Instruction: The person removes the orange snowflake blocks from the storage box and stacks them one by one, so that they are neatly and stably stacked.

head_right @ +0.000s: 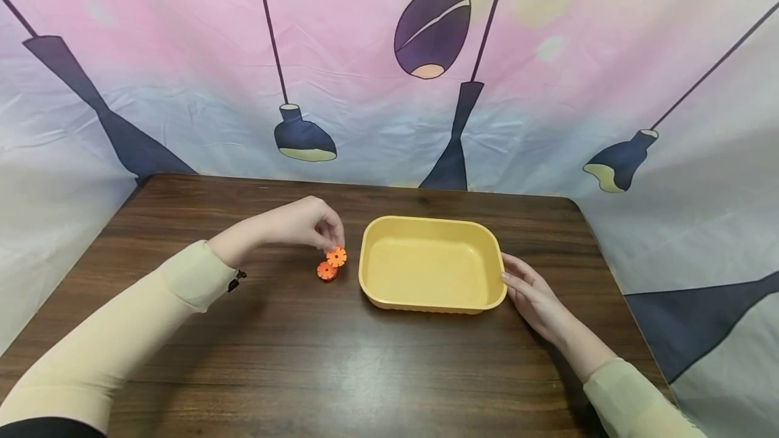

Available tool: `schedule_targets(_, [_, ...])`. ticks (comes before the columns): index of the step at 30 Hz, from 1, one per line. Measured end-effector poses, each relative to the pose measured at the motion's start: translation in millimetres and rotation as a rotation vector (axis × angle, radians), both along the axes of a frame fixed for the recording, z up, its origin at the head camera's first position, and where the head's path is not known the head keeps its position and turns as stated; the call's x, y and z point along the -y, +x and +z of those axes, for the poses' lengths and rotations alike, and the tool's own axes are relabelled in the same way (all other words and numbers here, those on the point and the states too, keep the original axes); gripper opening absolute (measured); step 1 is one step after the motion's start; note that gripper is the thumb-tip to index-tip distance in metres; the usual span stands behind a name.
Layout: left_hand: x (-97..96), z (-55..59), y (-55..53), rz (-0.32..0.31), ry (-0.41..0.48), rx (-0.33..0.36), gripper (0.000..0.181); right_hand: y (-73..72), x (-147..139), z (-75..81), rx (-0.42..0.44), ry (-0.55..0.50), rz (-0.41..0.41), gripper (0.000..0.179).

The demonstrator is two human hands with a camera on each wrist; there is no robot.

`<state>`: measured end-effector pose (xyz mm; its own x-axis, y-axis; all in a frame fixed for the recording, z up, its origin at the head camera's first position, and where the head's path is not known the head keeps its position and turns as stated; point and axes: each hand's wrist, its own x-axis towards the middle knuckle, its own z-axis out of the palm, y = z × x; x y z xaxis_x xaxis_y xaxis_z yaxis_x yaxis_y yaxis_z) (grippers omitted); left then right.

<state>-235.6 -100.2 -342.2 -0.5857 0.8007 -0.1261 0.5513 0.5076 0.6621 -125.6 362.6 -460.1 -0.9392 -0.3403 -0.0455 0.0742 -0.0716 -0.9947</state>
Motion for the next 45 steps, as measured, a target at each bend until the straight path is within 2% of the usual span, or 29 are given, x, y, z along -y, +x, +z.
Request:
schedule_targets(6, [9.9,-14.1,-1.1,0.051,-0.031,0.082,0.011,0.1,0,2.0,0.010,0.020,0.010,0.037])
schedule_targets(14, [16.0,-29.6,-4.2,0.076,-0.059,0.109,0.012,0.9,-1,2.2,0.019,0.024,0.013,0.037])
schedule_targets(39, [18.4,-44.5,-11.4,0.090,-0.074,0.096,0.011,1.0,-1,2.5,0.022,0.016,-0.004,0.036])
schedule_targets(45, [18.5,-46.2,-11.7,0.115,-0.064,0.133,0.010,0.9,-2,0.6,0.017,-0.023,0.000,0.038])
